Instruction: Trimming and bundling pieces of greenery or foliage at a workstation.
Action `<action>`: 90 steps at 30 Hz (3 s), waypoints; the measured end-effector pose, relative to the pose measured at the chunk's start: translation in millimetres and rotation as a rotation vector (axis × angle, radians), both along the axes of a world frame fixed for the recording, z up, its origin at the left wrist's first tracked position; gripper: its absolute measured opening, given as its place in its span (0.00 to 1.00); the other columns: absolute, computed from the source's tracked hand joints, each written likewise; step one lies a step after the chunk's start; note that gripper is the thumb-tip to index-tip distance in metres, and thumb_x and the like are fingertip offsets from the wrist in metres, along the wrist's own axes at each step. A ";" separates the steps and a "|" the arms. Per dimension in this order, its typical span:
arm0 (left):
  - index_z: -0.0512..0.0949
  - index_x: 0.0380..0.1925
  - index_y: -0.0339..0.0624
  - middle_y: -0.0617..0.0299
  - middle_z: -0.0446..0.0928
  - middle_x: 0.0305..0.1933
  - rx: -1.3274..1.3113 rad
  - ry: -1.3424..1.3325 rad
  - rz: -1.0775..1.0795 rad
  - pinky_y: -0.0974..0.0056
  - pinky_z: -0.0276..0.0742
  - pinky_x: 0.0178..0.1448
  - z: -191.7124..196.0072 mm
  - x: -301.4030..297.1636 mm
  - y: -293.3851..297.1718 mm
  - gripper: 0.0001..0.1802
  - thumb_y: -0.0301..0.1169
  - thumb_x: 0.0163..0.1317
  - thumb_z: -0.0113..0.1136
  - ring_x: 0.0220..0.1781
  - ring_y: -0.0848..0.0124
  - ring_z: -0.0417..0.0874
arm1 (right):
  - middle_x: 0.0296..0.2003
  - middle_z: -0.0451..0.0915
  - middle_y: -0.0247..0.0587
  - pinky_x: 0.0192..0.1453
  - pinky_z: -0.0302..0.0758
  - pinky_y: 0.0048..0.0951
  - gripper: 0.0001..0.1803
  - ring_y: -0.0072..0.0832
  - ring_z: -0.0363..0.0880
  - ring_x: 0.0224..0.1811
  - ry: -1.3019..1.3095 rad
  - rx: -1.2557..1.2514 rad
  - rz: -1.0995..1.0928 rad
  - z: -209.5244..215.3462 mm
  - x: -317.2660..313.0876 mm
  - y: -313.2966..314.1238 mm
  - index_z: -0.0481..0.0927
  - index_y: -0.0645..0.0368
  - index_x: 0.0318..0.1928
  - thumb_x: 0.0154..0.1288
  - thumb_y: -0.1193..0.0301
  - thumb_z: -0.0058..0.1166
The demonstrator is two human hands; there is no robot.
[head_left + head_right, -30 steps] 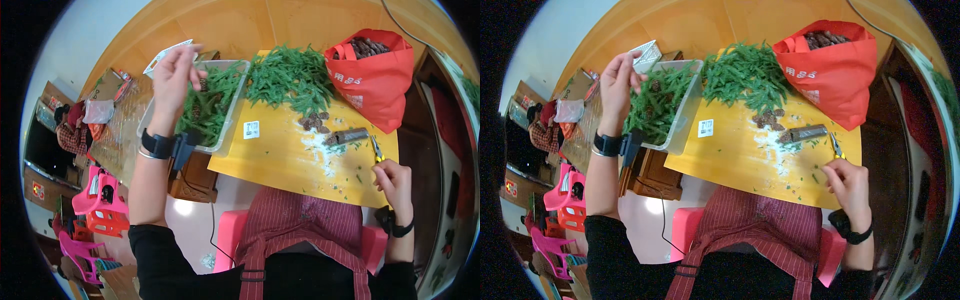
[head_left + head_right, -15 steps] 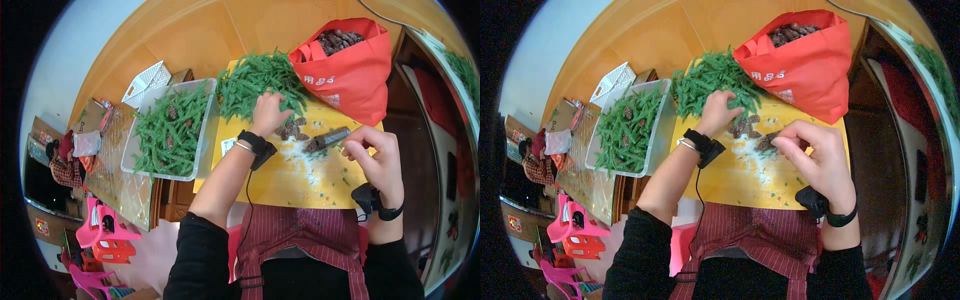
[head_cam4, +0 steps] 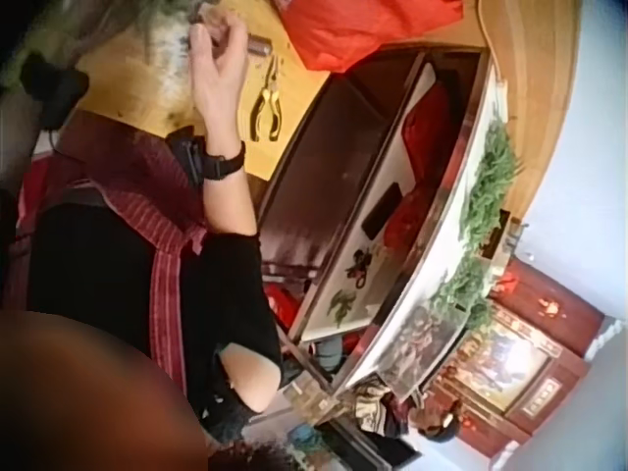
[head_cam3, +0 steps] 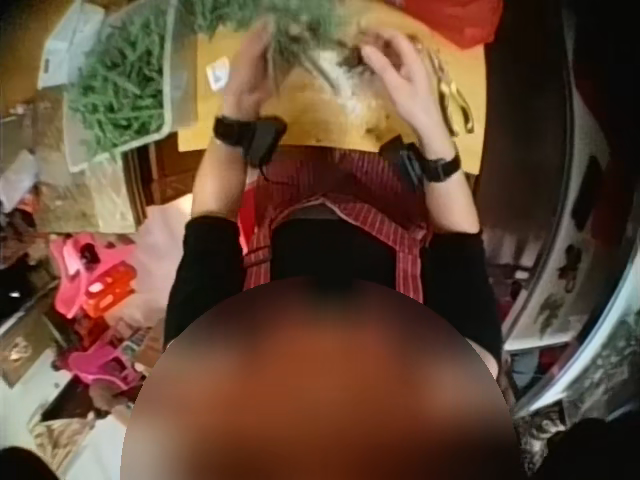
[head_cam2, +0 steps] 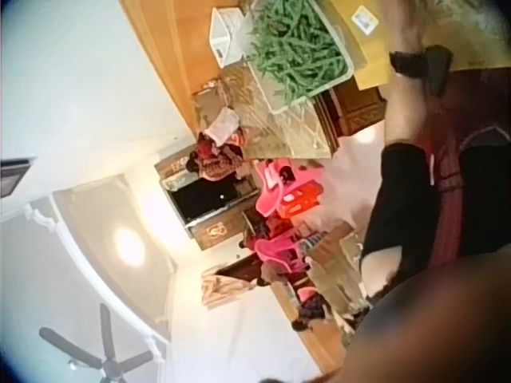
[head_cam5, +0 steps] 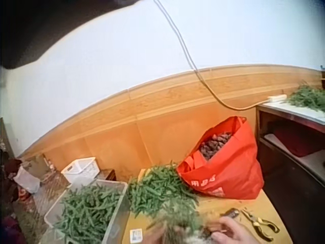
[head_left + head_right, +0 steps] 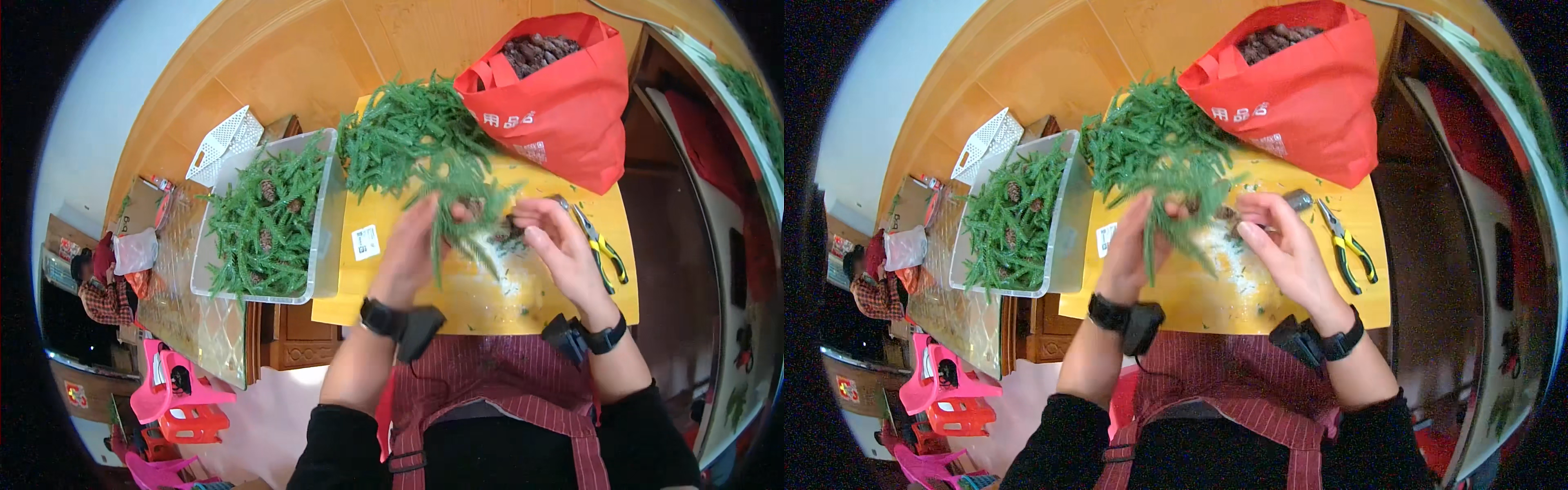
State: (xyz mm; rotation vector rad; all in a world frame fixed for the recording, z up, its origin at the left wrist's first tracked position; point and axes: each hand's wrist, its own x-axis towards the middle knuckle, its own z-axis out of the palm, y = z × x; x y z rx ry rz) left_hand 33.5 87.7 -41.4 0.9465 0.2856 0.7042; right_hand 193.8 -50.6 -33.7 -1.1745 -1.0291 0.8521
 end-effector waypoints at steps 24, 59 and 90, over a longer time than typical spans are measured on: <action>0.71 0.46 0.37 0.63 0.76 0.41 -0.187 0.249 0.022 0.69 0.70 0.46 -53.8 -32.3 -60.1 0.14 0.27 0.59 0.55 0.42 0.75 0.75 | 0.35 0.67 0.26 0.42 0.67 0.19 0.20 0.15 0.67 0.35 0.072 -0.201 0.253 -28.5 -17.6 2.5 0.68 0.59 0.52 0.58 0.73 0.51; 0.71 0.43 0.35 0.59 0.76 0.35 -0.268 0.352 0.081 0.71 0.73 0.37 -52.0 -32.1 -61.2 0.11 0.23 0.59 0.52 0.36 0.76 0.75 | 0.37 0.66 0.28 0.50 0.65 0.21 0.33 0.18 0.67 0.41 0.383 -0.253 0.183 -46.4 -22.8 -4.4 0.57 0.61 0.60 0.54 0.74 0.56; 0.66 0.46 0.36 0.61 0.73 0.38 0.083 0.281 -0.055 0.70 0.70 0.50 -60.7 -32.0 -66.4 0.11 0.28 0.66 0.43 0.42 0.75 0.74 | 0.40 0.70 0.41 0.48 0.68 0.27 0.20 0.27 0.71 0.42 -0.478 0.075 -0.104 -49.5 -16.2 -11.0 0.71 0.58 0.48 0.52 0.76 0.55</action>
